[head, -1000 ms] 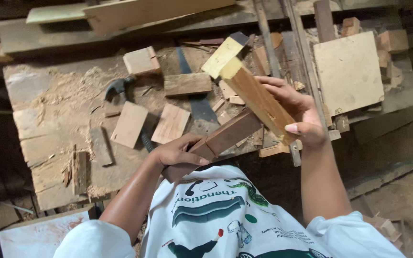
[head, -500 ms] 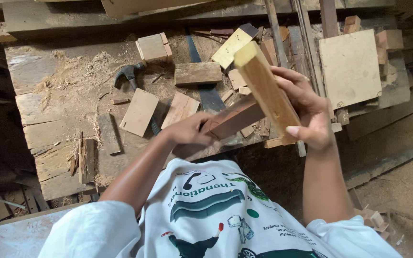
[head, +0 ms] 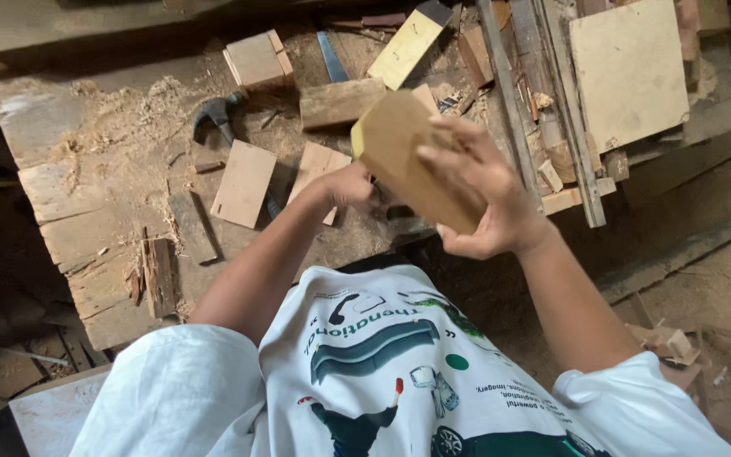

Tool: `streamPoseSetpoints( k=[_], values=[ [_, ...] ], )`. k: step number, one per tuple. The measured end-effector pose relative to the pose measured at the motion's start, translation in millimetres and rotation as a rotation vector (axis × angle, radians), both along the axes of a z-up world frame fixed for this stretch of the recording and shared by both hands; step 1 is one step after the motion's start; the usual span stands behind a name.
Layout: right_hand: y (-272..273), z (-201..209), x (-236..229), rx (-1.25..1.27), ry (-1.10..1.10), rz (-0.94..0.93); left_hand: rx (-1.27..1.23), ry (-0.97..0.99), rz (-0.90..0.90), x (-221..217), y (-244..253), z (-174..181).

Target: The person assembles small wooden blocks on a workbench. They use a hammer to tap pieces together and a hand saw to cut wood. The person repeatedly picks up, aligns, and joins wooden components.

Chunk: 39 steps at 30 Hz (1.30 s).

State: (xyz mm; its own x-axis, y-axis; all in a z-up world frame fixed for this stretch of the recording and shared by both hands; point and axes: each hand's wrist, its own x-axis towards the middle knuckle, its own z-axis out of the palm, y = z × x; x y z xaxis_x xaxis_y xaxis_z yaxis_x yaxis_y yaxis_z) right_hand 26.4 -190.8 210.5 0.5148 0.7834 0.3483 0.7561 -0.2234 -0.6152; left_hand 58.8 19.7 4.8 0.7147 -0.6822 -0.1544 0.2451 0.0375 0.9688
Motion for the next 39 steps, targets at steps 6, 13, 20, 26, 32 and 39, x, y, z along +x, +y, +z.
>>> streamPoseSetpoints(
  k=[6,13,20,26,32,39],
  values=[
    [-2,12,-7,-0.058,-0.007,-0.056,-0.083,-0.224,0.124,-18,-5,15],
    [19,29,-15,-0.159,-0.048,-0.077,-0.085,-0.573,0.611,-42,-30,5],
    [26,25,-32,-0.304,-0.036,-0.195,-0.06,-0.691,0.837,-69,-26,5],
    [27,11,-27,-0.266,-0.055,-0.223,-0.016,-0.623,0.865,-73,-27,19],
    [25,8,-24,-0.276,-0.041,-0.245,0.053,-0.585,0.958,-72,-34,27],
    [27,9,-23,-0.256,-0.037,-0.235,0.051,-0.58,0.956,-71,-32,25]
  ],
)
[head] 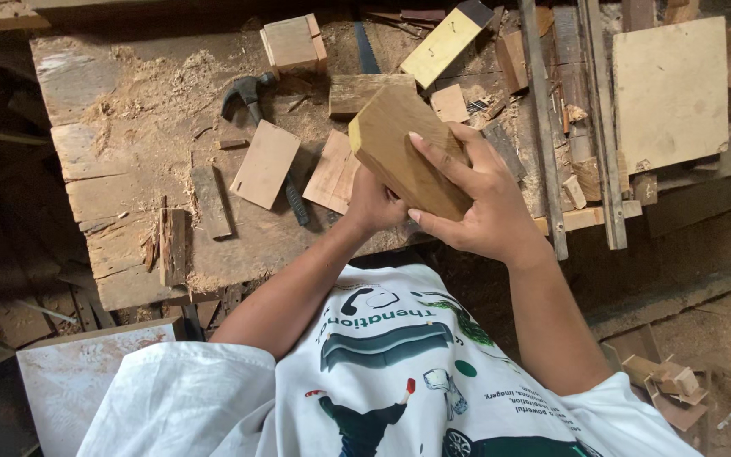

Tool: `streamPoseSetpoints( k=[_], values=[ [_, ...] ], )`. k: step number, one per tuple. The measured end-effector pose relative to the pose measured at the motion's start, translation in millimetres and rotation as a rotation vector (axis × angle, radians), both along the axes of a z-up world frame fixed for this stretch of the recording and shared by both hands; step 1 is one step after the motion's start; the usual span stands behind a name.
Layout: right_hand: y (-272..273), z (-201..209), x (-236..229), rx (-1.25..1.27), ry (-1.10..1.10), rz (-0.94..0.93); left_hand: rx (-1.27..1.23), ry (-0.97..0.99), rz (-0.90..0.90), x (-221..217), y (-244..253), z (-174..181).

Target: The person assembles small wooden blocks on a workbench. They use a hammer to tap pieces together and a hand saw to cut wood. The person repeatedly picks up, aligns, and joins wooden components.

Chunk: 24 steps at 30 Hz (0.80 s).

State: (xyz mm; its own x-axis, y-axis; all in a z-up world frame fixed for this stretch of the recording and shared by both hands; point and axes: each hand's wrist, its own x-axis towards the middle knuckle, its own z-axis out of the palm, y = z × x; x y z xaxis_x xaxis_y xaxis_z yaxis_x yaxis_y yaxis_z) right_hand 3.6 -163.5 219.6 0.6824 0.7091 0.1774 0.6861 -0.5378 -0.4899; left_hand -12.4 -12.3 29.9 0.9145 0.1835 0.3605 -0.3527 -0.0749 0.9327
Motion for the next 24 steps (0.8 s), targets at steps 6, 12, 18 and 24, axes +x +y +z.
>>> streamPoseSetpoints(
  k=[6,12,18,24],
  values=[
    [-6,0,8,0.015,-0.08,0.13,0.035,0.024,-0.02,-7,-4,-1],
    [-18,-6,12,-0.002,-0.017,0.151,0.169,-0.136,0.034,-15,-6,1],
    [-21,-16,17,0.108,0.066,0.173,0.102,0.096,-0.12,1,-3,12],
    [-10,-3,23,0.026,0.22,-0.037,-0.099,0.306,-0.248,19,-4,-9]
  ],
)
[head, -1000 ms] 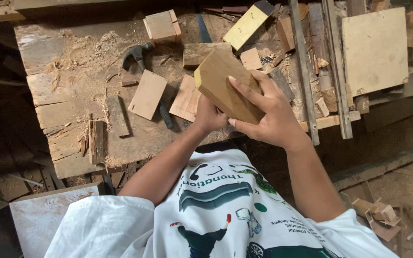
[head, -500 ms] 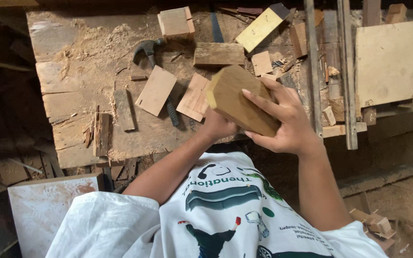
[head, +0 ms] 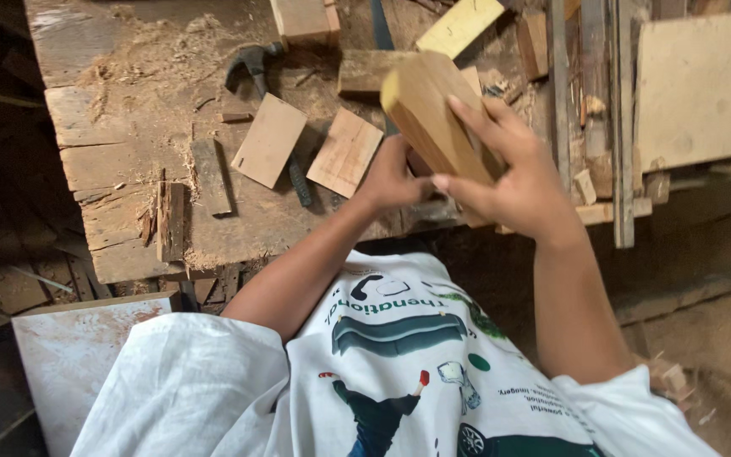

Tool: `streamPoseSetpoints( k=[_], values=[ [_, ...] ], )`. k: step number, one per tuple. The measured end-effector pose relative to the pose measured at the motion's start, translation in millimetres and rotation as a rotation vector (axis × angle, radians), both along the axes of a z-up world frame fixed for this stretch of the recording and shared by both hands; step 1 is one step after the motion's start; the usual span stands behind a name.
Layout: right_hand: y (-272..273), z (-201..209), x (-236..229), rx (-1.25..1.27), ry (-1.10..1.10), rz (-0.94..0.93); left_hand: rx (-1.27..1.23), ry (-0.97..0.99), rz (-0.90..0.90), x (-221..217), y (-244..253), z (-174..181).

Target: The person assembles small wooden blocks on a workbench. They use a hammer to tap pieces together and a hand saw to cut wood. The person repeatedly picks up, aligns, and joins wooden components.

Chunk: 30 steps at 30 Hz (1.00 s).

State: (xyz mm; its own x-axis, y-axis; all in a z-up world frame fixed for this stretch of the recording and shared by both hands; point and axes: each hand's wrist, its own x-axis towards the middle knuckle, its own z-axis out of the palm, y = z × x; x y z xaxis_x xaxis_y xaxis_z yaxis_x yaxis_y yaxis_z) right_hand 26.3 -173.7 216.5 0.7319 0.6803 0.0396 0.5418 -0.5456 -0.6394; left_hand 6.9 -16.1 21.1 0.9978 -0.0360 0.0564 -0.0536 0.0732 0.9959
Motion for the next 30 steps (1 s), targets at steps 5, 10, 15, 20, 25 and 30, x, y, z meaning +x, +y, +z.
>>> streamPoseSetpoints(
  k=[5,10,15,20,25,30],
  values=[
    [34,-3,-12,-0.258,-0.141,-0.078,-0.245,-0.175,-0.074,1,8,-35],
    [39,-5,-26,-0.181,-0.276,-0.026,-0.426,-0.27,-0.122,-7,12,-40],
    [26,-5,-41,-0.119,-0.286,-0.013,-0.223,-0.36,-0.12,-10,19,-21],
    [26,-11,-55,-0.027,-0.305,-0.06,-0.179,-0.289,-0.178,-15,20,-5],
    [27,-13,-56,-0.037,-0.322,-0.048,0.172,-0.346,-0.169,-30,40,5],
    [19,-20,-33,-0.003,-0.235,-0.023,0.042,-0.007,-0.16,-38,51,10]
  ],
)
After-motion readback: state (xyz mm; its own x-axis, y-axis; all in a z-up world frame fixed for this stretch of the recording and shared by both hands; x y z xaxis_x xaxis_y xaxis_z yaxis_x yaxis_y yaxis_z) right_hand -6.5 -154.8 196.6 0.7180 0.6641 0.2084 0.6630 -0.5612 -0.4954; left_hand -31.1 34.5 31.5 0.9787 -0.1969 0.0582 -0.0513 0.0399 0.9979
